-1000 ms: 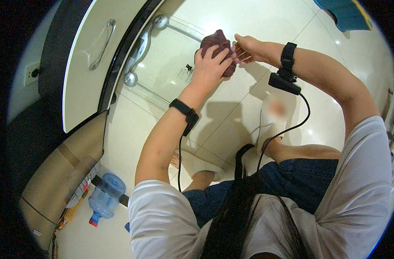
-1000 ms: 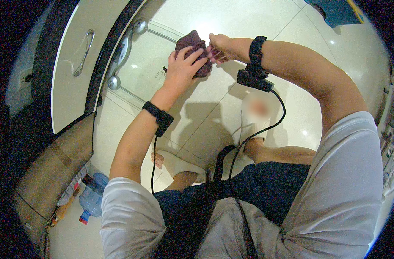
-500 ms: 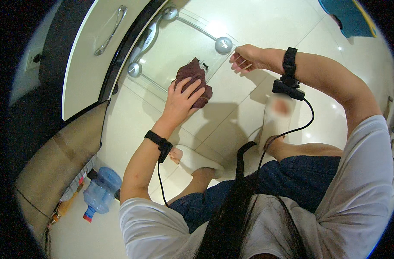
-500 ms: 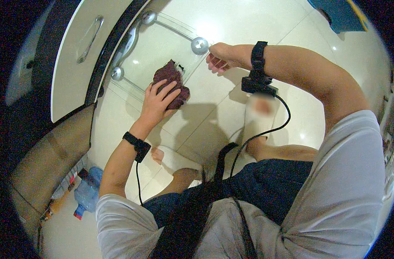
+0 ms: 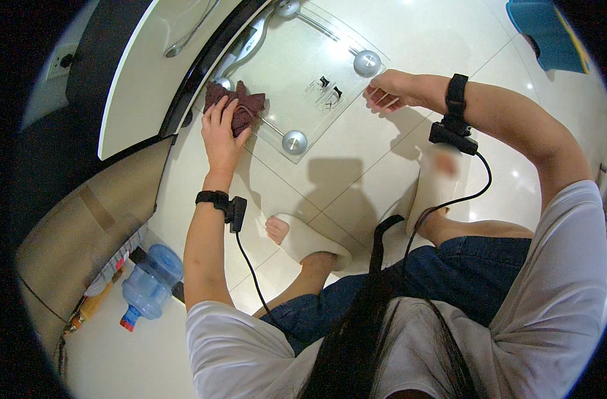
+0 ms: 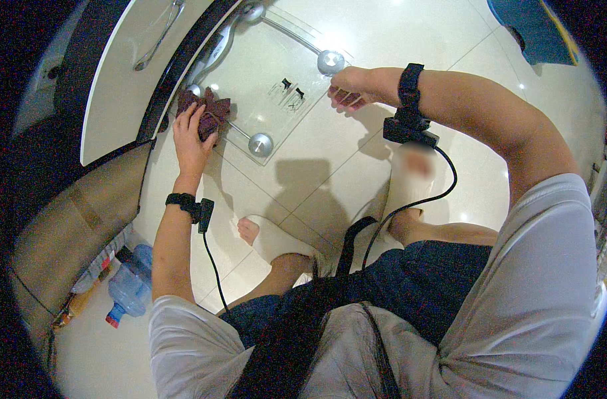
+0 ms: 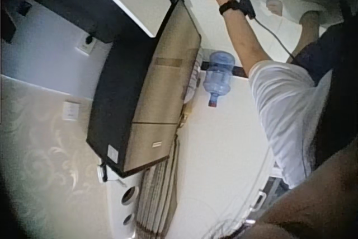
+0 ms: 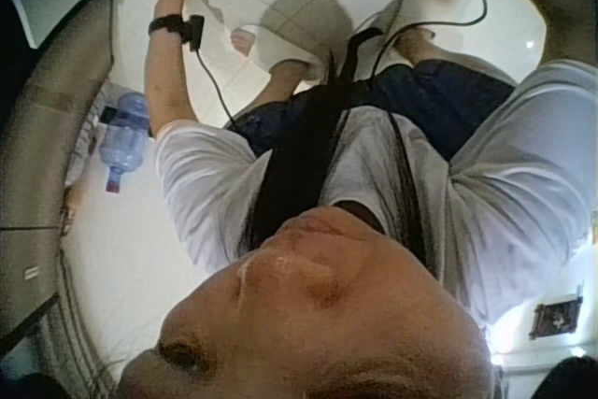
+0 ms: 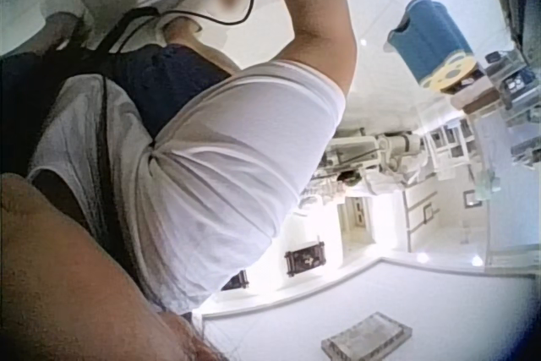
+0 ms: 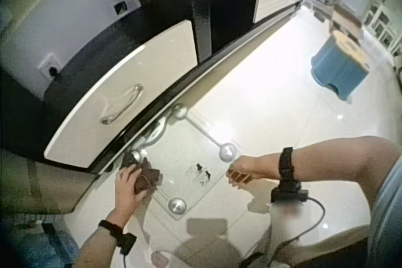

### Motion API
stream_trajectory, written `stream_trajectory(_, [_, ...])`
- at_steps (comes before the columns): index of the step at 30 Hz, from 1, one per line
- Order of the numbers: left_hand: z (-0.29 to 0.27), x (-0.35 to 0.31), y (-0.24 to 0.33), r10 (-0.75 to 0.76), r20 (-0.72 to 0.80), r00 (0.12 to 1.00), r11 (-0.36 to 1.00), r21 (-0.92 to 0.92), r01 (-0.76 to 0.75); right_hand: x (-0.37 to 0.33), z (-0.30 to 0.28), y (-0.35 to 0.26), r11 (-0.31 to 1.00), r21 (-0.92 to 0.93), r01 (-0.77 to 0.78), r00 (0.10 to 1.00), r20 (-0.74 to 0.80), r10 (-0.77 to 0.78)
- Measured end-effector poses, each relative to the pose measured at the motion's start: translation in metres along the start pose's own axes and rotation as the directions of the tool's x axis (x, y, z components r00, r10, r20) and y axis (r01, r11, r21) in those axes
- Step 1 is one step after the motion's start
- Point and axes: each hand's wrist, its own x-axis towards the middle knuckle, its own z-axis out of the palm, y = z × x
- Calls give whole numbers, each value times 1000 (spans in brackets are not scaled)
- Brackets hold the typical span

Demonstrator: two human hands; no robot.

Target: The person wipes the exterior surfaces of a piano and a floor scale with a cloth.

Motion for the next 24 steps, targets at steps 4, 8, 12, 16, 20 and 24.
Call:
stream_trajectory(4, [5,-11,14,66,50,997,998,20,-67,1,-2,2,1000,6,8,1000,-6,-8])
stream_trajectory(8, [1,-35,47,167,141,976,986,-10,-167,-4,-3,-3,999,1,41,999,-19,-41])
stream_trajectory(12, [7,-34,76,354,154,922,933,-126,-337,-2,-10,1,999,32,34,998,-58,-32])
stream_trajectory(16, [15,-13,107,451,177,875,891,-147,-429,1,-22,2,999,26,32,998,-62,-31])
stream_trajectory(20, [27,19,138,499,162,851,864,-167,-475,2,-28,5,999,53,-4,997,-79,8])
stream_trajectory(24, [41,55,173,520,155,840,854,-132,-503,5,-36,16,996,84,-20,998,-49,25])
